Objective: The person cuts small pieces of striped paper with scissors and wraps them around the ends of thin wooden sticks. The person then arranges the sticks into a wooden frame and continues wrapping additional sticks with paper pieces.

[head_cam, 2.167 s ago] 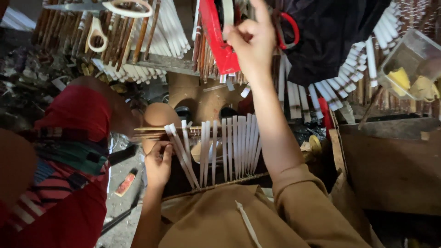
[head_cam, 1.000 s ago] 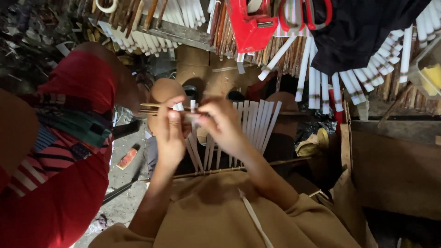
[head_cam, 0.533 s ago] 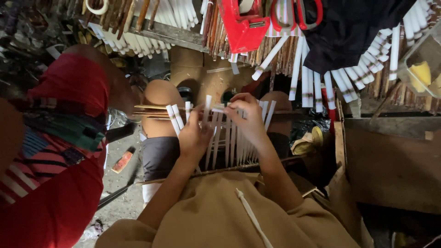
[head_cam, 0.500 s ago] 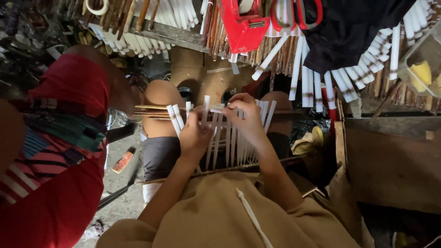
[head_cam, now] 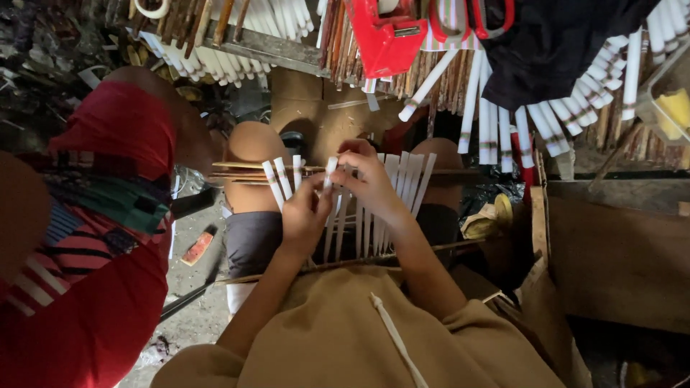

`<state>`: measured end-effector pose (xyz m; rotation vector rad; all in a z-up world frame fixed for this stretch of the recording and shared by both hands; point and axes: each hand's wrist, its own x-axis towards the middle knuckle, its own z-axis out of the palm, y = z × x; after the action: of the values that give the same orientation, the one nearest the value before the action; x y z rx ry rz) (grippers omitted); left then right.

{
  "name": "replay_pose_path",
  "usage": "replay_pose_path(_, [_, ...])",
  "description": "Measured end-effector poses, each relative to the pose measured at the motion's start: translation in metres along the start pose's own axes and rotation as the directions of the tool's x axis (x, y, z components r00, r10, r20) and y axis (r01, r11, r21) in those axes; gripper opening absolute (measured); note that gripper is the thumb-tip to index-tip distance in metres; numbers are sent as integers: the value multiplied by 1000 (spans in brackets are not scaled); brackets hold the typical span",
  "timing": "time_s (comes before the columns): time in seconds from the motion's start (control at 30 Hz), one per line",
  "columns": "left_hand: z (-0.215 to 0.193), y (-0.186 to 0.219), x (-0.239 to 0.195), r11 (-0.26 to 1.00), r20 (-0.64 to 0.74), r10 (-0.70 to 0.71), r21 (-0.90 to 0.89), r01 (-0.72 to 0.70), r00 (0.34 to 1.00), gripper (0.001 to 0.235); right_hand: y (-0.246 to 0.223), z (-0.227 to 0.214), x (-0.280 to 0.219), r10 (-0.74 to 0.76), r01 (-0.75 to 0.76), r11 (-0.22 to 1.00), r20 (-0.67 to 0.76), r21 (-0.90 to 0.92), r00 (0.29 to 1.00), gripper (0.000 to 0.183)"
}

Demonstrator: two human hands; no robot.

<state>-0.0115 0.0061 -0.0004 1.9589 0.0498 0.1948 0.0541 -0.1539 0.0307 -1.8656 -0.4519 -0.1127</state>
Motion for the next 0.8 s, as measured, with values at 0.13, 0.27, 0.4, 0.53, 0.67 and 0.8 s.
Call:
replay_pose_path(0.13, [-20, 7, 15, 948, -2, -44, -316, 41, 999, 46, 5, 6, 1, -113, 122, 987, 86, -103, 990, 30])
replay_pose_path(0.27, [-45, 8, 23, 839, 249, -110, -496, 224, 962, 37, -2, 8, 5, -153, 181, 958, 141, -222, 978, 27])
replay_pose_path(0.4, [-56, 5, 17, 742, 328, -131, -593, 312, 935, 36, -30, 10, 6, -157, 199, 940, 168, -278, 973, 22])
replay_pose_path(0.53, [-65, 17, 16, 837, 281, -100, -495, 233, 955, 31, -12, 10, 1, -133, 177, 945, 170, -276, 976, 21])
replay_pose_path(0.67, [-68, 39, 9, 736, 373, -87, -601, 312, 924, 21, 0, 9, -1, -18, 12, 1000, 246, 27, 969, 34])
replay_pose_path(0.8, [-63, 84, 5, 633, 431, -146, -651, 419, 891, 35, -37, 30, 10, -121, 81, 987, 310, 141, 943, 120])
